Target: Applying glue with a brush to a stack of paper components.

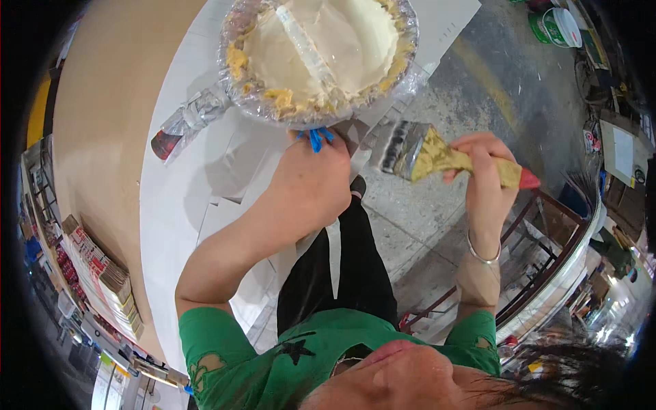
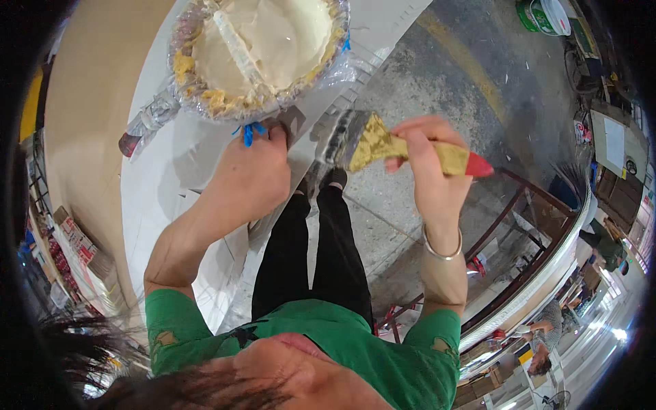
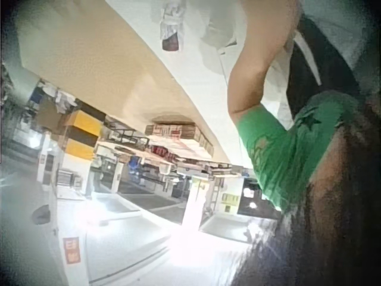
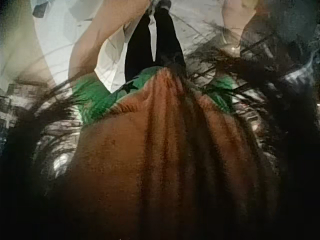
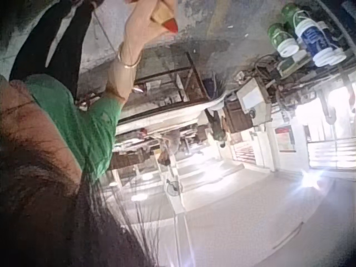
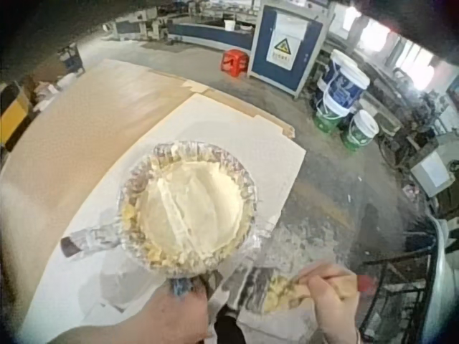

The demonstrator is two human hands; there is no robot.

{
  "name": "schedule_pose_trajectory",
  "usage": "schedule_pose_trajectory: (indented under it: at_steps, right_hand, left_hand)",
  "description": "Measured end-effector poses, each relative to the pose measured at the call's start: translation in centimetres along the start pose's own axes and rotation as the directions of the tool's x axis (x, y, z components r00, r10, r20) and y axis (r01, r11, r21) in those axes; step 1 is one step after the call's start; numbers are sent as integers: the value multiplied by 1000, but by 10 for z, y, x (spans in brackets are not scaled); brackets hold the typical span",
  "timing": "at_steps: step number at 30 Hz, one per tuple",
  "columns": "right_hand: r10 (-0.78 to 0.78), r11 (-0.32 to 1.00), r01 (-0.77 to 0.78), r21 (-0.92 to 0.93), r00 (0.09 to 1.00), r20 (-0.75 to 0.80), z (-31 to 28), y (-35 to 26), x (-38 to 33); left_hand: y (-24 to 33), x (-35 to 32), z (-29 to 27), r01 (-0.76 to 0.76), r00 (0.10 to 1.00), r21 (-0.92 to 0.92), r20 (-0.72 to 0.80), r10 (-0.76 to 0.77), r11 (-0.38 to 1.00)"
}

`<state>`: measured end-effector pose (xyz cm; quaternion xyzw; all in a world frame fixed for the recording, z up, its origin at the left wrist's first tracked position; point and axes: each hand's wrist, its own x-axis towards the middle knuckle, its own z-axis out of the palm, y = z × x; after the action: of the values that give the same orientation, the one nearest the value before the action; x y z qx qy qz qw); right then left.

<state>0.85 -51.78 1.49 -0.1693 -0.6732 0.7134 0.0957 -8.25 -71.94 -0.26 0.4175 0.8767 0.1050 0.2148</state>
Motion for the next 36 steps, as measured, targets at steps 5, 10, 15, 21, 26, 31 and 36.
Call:
schedule_pose_trajectory:
  at_steps: [5,10,15,21,26,31,36]
  right_hand:
    - [77,994,-63,-91,982,170,15,8,-33]
    - [-75,997,68,-46,980,-183,1,-7,-3]
    - [-38,999,37,-33,999,-3,3,11,-27]
    - [-149,988,136,-66,949,-278,1,-4,-3]
    - [-42,999,41,-28,997,-58,10,10,-31]
    - [89,996,-89,-10,996,-9,23,10,-41]
    - [-2,1000,2,19,1000,12,24,12,-56]
  left_hand:
    - [-2,-2,5,9,999,57,-33,-7,998]
    - [-2,0,4,-38,999,41,13,37,998]
    - [-5,-2,10,-30,999,95,-16,32,995]
    - [-1,1,10,-1,994,56,-108,7,998]
    - [-5,-1,5,-28,998,5,-58,29,1000]
    - [-12,1,11,-72,988,-52,-138,65,996]
    - [-14,-2,2,-64,994,-98,-92,55,993]
